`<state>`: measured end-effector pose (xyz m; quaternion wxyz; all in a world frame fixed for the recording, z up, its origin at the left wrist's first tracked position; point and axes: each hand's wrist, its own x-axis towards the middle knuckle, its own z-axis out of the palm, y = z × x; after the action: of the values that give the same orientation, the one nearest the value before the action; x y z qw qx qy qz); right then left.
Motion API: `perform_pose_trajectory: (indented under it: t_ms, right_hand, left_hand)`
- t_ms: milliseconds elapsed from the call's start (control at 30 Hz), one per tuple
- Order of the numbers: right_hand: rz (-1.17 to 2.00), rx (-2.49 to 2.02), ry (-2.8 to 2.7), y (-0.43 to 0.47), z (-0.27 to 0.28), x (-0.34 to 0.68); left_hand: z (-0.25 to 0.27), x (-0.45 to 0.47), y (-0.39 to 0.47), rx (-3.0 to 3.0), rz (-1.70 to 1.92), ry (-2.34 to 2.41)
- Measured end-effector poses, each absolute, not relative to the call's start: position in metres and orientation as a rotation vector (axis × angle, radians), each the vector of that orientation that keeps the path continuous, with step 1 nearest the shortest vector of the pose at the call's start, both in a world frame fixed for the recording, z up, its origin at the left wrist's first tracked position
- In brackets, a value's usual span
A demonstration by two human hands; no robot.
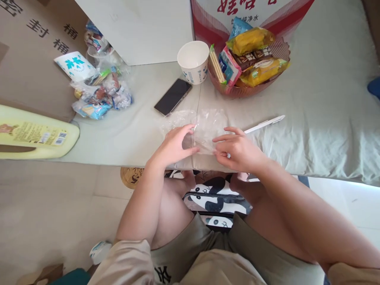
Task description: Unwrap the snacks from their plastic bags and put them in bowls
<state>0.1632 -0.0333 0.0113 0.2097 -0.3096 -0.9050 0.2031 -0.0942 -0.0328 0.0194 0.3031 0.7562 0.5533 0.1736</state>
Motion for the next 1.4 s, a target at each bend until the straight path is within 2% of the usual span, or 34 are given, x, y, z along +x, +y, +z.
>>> perform_pose_trajectory:
  t_ms: [167,400,500,700,867,967,1200,1400]
  right_hand:
    - [0.507,-1.272,-2.551,-0.034,0.018,0.163]
    - [0.432,-1.412,-2.224,-0.039,0.019,0.161]
    - [0.394,-1.284,-1.935,-0.038,0.021,0.165]
    - [0.904,-0.984,-1.719,-0.036,0.014,0.168]
    - [1.022,-1.104,-1.526,-0.034,0.006,0.164]
    - [1.038,-1.336,-1.542,-0.032,0.007,0.166]
    - [0.864,-1.586,-1.87,-0.032,0.01,0.165]
    - [0.801,-1.697,-1.973,-0.03,0.004,0.167]
  left_hand:
    - [0.021,-0.104,-0.038,2.034,0.448,1.49]
    - [0.023,-0.107,-0.044,2.096,0.976,1.397]
    - [0.027,-0.109,-0.048,2.109,1.153,1.318]
    - [0.026,-0.124,-0.056,1.581,1.376,1.326]
    - [0.033,-0.137,-0.059,1.237,1.216,1.395]
    - [0.036,-0.138,-0.06,1.125,1.041,1.457]
    - [0.027,-0.127,-0.047,0.986,1.059,1.707]
    - [0.032,-0.124,-0.053,1.175,0.753,1.581]
